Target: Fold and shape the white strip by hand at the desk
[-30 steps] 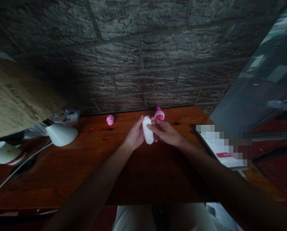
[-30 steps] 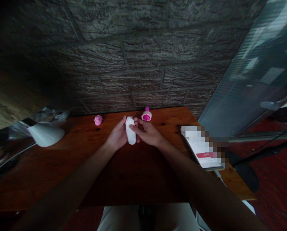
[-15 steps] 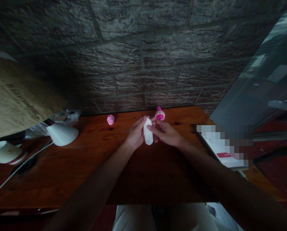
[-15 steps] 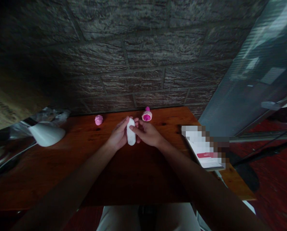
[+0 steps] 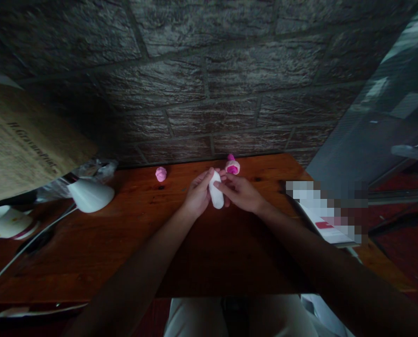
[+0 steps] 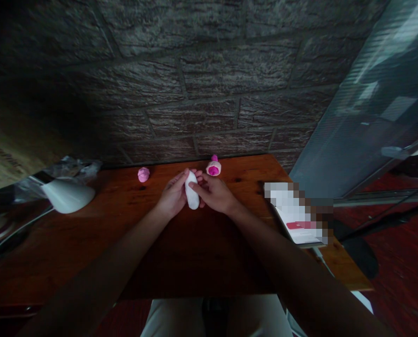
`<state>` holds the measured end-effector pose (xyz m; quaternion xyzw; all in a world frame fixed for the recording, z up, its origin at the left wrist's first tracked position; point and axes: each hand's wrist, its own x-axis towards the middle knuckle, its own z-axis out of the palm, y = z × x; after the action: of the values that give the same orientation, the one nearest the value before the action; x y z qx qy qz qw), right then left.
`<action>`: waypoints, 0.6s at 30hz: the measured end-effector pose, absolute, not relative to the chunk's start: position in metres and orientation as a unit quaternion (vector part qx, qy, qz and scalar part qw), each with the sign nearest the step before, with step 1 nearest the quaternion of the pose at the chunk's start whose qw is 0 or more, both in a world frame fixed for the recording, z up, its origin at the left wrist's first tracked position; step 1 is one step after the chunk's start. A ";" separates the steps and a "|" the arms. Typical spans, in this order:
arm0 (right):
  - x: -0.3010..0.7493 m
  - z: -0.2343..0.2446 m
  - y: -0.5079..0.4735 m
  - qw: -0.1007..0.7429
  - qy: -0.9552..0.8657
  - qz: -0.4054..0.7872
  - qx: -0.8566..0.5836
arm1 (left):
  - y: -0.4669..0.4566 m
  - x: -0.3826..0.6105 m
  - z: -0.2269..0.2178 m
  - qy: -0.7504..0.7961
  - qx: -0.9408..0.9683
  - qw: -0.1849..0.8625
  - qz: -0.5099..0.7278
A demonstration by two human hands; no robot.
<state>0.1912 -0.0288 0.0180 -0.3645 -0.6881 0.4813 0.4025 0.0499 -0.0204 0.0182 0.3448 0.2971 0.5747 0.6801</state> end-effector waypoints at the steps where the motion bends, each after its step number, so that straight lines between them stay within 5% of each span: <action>1: 0.191 0.018 -0.028 0.407 -0.681 0.480 -0.375 | -0.020 0.049 0.017 0.300 0.357 0.677 0.569; 13: 0.194 0.034 -0.034 0.282 -0.665 0.544 -0.426 | -0.016 0.047 0.016 0.324 0.384 0.597 0.626; 18: 0.195 0.035 -0.034 0.299 -0.695 0.516 -0.402 | -0.018 0.046 0.022 0.325 0.361 0.635 0.601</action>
<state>0.1952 -0.0342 0.0348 -0.4023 -0.6948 0.5156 0.2991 0.0461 -0.0181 0.0217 0.3614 0.3252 0.6006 0.6348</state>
